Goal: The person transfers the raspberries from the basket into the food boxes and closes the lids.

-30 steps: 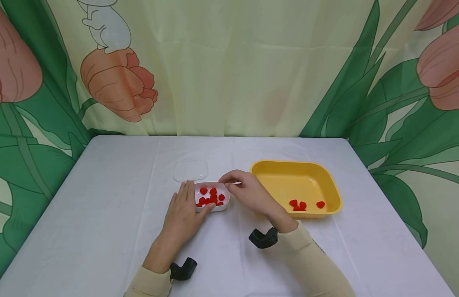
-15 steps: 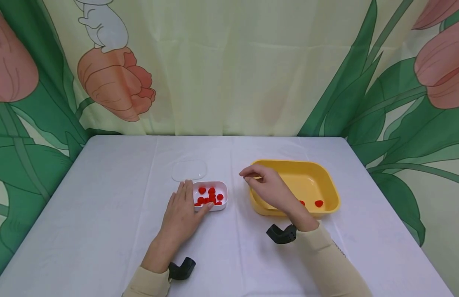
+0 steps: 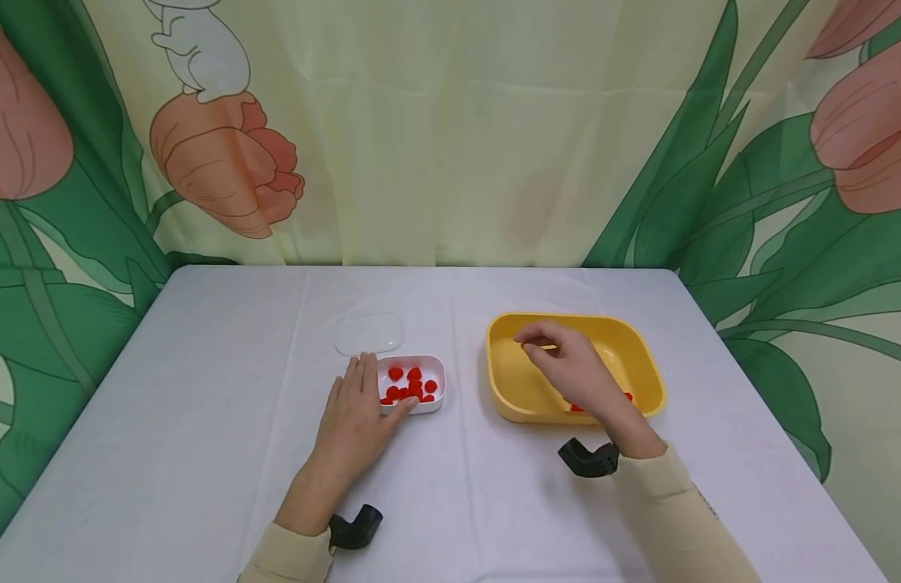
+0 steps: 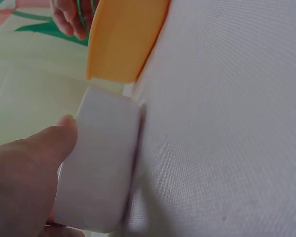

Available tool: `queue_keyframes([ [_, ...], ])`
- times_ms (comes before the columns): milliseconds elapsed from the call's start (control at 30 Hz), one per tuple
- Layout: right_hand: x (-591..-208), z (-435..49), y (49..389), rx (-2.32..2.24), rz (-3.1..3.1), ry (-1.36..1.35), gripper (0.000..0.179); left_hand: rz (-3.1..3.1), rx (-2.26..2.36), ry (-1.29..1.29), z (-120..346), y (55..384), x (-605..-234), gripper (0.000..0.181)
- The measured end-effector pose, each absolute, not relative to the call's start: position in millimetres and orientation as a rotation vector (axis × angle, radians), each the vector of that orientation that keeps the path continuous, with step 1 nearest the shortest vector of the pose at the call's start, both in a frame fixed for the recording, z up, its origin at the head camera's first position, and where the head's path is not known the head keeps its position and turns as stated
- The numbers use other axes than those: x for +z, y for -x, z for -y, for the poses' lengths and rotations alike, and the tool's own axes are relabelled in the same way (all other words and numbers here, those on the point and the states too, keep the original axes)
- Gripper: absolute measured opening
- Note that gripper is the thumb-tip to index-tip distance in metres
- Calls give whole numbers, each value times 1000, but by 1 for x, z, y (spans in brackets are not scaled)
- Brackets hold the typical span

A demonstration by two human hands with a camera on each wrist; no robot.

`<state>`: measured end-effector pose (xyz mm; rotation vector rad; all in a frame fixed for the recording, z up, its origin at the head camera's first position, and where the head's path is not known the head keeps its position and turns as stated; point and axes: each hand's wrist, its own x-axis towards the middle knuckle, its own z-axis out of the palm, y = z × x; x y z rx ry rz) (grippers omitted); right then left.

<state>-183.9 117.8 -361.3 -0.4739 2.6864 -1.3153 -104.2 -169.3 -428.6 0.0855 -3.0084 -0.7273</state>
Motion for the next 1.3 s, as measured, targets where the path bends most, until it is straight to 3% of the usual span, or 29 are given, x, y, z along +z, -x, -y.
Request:
queue_keyframes([
  [667,-374,-184,184,-906,-2815,330,23,3006,-760,-67,168,104,-429,100],
  [1300,-382,-206,190,-672,-2721,264,25,3012,-727,-81,167,103,-428,103],
])
